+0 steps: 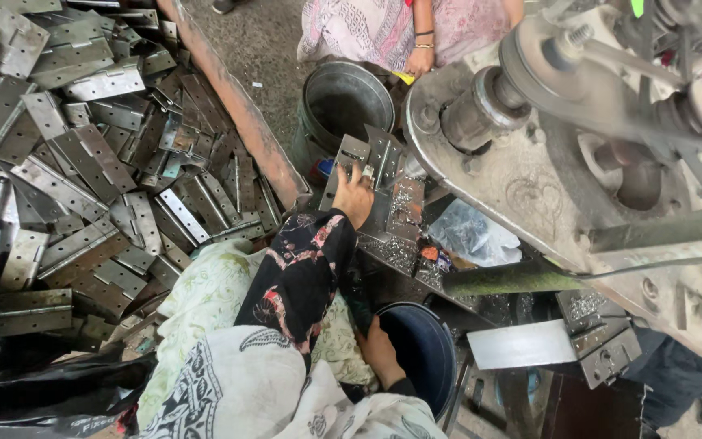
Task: The person sits on the floor and repeatedly picks up metal hinge parts from a pile, places them on a grinding machine, and operates the machine to grind the parts. The person handles the parts one at a time and returns them to the pile after processing.
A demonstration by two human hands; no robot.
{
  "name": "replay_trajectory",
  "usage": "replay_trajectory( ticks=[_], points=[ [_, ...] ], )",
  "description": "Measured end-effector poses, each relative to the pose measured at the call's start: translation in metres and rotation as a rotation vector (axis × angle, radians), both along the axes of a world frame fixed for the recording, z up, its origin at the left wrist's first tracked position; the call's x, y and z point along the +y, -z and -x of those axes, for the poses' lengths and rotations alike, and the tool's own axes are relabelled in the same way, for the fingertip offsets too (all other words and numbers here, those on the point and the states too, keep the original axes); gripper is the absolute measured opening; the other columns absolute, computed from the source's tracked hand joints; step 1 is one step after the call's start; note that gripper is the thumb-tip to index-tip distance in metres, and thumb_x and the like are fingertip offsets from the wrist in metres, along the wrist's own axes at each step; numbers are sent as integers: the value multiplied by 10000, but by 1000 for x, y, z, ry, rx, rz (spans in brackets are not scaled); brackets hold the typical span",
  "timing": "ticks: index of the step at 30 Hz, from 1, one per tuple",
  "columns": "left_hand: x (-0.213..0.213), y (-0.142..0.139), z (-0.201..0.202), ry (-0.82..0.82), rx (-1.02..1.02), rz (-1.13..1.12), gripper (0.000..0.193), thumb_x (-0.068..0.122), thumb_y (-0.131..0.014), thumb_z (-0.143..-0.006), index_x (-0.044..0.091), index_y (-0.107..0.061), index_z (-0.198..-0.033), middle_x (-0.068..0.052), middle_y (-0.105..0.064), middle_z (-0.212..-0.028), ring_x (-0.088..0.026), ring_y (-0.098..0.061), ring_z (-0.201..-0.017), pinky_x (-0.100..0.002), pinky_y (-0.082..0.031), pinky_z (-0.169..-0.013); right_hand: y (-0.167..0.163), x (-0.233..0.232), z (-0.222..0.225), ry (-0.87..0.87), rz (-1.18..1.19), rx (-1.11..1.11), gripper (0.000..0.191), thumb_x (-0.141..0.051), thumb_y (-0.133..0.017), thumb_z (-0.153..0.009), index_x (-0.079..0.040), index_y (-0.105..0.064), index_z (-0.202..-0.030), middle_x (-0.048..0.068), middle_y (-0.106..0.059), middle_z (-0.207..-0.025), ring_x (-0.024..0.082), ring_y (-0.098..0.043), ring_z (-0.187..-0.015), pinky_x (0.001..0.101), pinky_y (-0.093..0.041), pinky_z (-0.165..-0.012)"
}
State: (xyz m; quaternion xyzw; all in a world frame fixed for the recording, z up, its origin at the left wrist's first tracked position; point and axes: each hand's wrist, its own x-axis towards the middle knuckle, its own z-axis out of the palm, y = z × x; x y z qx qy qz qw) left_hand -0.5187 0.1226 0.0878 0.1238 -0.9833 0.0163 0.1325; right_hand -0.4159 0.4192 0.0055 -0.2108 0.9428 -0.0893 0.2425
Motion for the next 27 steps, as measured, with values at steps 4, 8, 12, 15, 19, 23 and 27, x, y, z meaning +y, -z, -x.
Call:
replay_trajectory(
  ticks=[4,8,12,15,19,23,27],
  points=[
    [-1,-3,-2,-4,2,-10,440,320,-594,-885,114,-697,-1260,-91,-601,-1390,-404,-389,-1406,-679,-297,-1078,-22,4,20,19,8,-72,619,-388,-680,-919,-18,-466,-1366,288,-728,-1072,457,-706,-1013,523,-576,-848],
    [-2,-6,-4,-3,6,-21,449,328,-615,-870,119,-696,-1259,-87,-601,-1387,-401,-395,-1403,-662,-313,-1069,-32,5,26,-6,-55,-77,649,-387,-668,-937,-20,-430,-1416,304,-704,-1105,467,-684,-1051,520,-561,-877],
    [-3,-9,-5,2,6,-22,460,336,-636,-854,124,-695,-1258,-84,-602,-1384,-398,-401,-1400,-645,-328,-1061,-19,-5,11,-39,-92,-71,764,-378,-678,-922,-7,-314,-1482,295,-702,-1090,459,-691,-1035,516,-571,-870],
    [-4,-11,-6,11,13,-27,469,342,-652,-842,127,-694,-1257,-81,-602,-1382,-395,-406,-1397,-633,-340,-1055,-7,-19,1,-43,-56,-38,799,-344,-681,-918,-15,-265,-1516,289,-704,-1073,460,-688,-1024,527,-564,-859],
    [-5,-13,-10,18,17,-32,482,350,-673,-826,132,-693,-1256,-77,-603,-1379,-392,-413,-1394,-616,-356,-1047,-3,-28,1,-64,57,-36,750,-329,-709,-922,-31,-307,-1481,289,-700,-1082,472,-676,-1032,538,-560,-846],
    [-6,-13,-21,45,43,-73,496,358,-694,-811,137,-692,-1255,-74,-604,-1376,-389,-419,-1391,-599,-371,-1038,-6,-17,10,-25,-20,-56,730,-360,-676,-917,-75,-333,-1496,296,-706,-1079,474,-684,-1045,537,-565,-864],
    [-25,-17,-47,85,128,-186,511,366,-715,-795,142,-691,-1254,-70,-604,-1372,-386,-426,-1388,-582,-387,-1030,-19,-2,27,16,-69,-54,635,-479,-647,-917,-85,-489,-1390,301,-719,-1109,489,-682,-1071,547,-553,-898]
  ],
)
